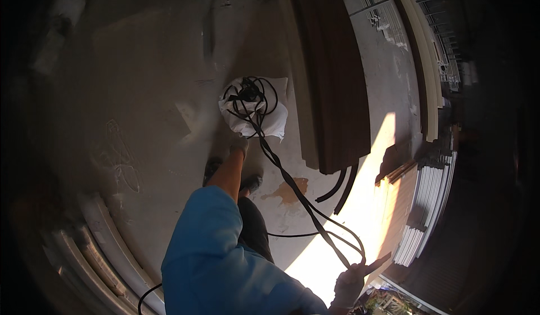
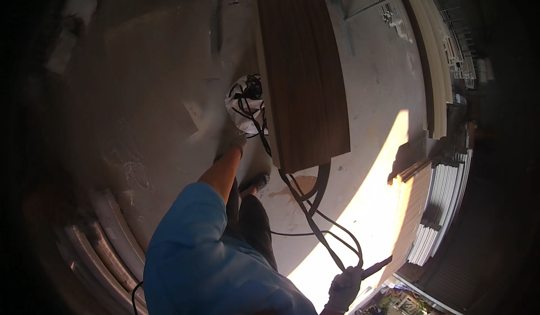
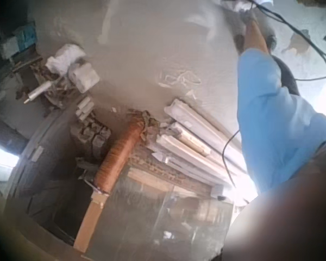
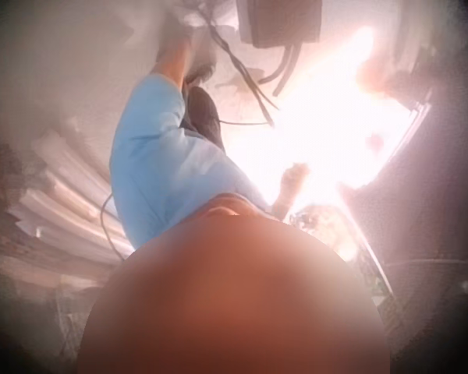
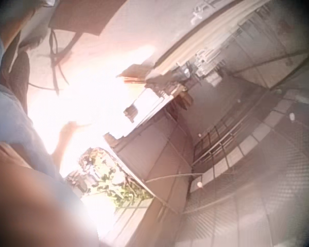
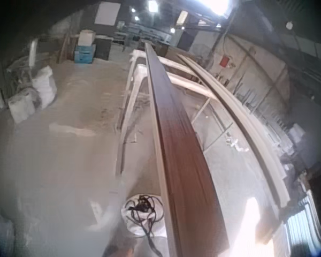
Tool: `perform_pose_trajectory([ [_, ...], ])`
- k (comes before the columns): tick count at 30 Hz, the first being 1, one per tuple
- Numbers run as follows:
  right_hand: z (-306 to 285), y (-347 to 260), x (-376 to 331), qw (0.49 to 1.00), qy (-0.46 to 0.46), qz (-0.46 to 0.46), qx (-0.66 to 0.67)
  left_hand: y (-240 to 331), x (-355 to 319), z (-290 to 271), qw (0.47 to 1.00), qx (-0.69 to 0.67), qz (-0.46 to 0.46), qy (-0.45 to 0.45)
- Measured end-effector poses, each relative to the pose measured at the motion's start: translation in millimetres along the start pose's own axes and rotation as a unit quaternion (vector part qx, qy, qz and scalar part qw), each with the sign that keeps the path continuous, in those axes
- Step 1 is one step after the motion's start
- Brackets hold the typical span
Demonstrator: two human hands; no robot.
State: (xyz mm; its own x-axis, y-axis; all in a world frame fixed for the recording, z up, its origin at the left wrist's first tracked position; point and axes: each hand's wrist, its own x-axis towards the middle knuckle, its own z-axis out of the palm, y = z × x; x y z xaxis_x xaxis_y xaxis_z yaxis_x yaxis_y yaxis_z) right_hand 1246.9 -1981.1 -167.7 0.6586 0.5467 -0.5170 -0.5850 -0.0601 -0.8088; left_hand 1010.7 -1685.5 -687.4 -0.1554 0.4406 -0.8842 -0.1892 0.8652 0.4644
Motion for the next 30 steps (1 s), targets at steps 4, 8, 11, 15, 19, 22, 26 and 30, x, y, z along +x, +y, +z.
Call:
perform_pose_trajectory([
  [4, -31, -27, 8, 0.987, -0.026, 0.103, 0.123, 6, 50, 30, 0.987, -0.142, -0.049, 0.056],
  [8, -66, -37, 2, 0.943, -0.230, 0.188, 0.149, 9, 80, 43, 0.892, -0.408, -0.190, -0.052],
  [11, -77, -42, 8, 0.907, -0.320, 0.233, 0.144, 10, 91, 54, 0.780, -0.561, -0.220, -0.167],
  [15, -74, -55, 46, 0.969, -0.198, 0.145, -0.022, 13, 90, 54, 0.710, -0.649, -0.180, -0.203],
  [19, -46, -46, 107, 0.956, 0.091, -0.076, -0.268, 12, 56, 22, 0.695, -0.680, -0.148, -0.183],
  [22, 19, -3, 178, 0.720, 0.035, -0.263, -0.641, 2, 8, -14, 0.703, -0.653, -0.093, -0.267],
  [26, 140, 130, 255, 0.817, -0.185, -0.069, -0.541, -1, -59, -20, 0.780, -0.585, -0.091, -0.203],
  [30, 232, 319, 295, 0.720, -0.336, 0.076, -0.602, 4, -98, -15, 0.850, -0.506, -0.069, -0.132],
])
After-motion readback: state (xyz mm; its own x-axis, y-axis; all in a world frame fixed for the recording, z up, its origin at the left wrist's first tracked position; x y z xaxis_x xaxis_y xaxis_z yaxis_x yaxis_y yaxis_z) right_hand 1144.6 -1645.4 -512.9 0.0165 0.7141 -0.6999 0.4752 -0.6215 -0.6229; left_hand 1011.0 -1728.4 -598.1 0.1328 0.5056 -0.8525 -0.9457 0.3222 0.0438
